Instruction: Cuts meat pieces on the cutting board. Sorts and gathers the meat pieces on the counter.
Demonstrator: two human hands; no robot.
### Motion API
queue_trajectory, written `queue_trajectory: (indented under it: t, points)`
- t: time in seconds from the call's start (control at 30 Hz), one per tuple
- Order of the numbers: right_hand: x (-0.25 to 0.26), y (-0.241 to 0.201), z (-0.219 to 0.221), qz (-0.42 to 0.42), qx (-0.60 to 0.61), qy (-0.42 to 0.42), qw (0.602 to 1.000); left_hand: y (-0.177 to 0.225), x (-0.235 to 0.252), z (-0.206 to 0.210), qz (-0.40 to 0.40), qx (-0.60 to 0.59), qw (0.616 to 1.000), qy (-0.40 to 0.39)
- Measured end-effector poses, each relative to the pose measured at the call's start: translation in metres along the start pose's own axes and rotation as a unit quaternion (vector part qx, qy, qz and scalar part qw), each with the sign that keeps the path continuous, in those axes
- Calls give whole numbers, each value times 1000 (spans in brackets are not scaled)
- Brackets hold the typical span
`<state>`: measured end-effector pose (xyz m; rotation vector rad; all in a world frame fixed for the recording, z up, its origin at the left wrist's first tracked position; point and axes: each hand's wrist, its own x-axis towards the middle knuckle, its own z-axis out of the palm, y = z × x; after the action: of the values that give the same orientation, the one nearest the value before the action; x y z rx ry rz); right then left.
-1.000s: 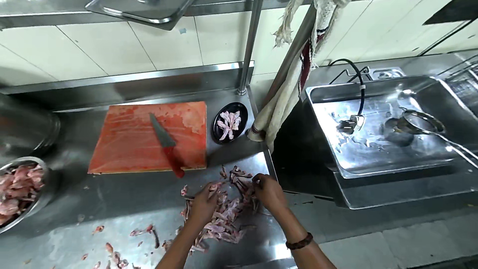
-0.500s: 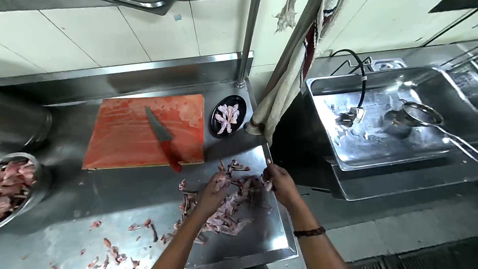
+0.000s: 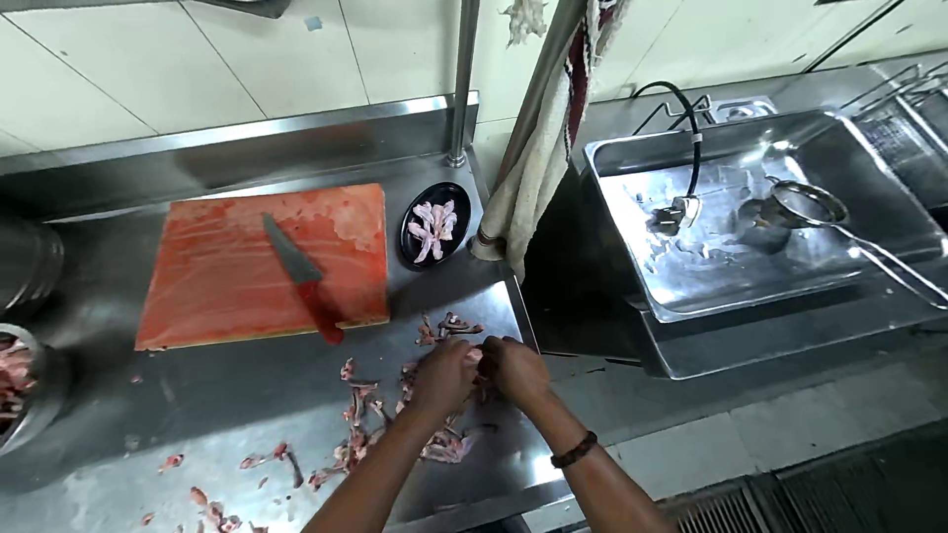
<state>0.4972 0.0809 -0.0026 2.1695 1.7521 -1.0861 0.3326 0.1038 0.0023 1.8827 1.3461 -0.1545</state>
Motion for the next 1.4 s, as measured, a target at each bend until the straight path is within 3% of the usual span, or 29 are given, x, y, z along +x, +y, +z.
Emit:
queue_trajectory:
  t: [0.1,0.17,0.23,0.33,0.4,0.5,0.6,0.7,0.8,0.9,1.0,1.07,1.17,1.23,1.4]
  points:
    - [0,2,-1,-31,30,25,999,-25,-24,-3,18,-192,972,134]
    - [-1,13,1,-71,145,96,982,-35,-36,-7,34,-340,916,211]
    - [-3,23,6,-89,333,124,930,-39,-47,-13,55,-484,838,245]
    - [-15,23,4,-11,576,32,817,-39,-58,-29,12,-666,706,238]
    - [-23,23,5,-7,574,-12,819,-44,-62,-37,-26,-711,666,224]
    - [-31,18,18,-111,411,-21,905,-57,-68,-38,-63,-686,701,187]
    - [-37,-10,22,-170,165,-23,971,-70,-72,-30,-97,-576,797,150]
    - [-35,-47,25,-131,-24,-78,988,-79,-71,-23,-153,-365,907,142]
    - [-27,-61,26,-101,-69,-102,987,-73,-60,-21,-157,-145,975,64]
    - [-29,-52,19,-89,-38,-89,991,-51,-45,-20,-141,22,989,-37]
    - [-34,-23,19,-98,81,-4,992,-42,-35,-22,-125,75,988,-51]
    - [-36,-4,25,-91,223,55,969,-47,-33,-22,-112,80,989,-48]
    - [-39,9,30,-40,382,52,922,-58,-38,-18,-88,89,991,-44]
    - [-41,9,34,-46,358,25,932,-60,-44,-17,-68,106,991,-50]
    - [-53,-28,41,-141,113,-59,982,-60,-46,-12,-36,158,983,-84]
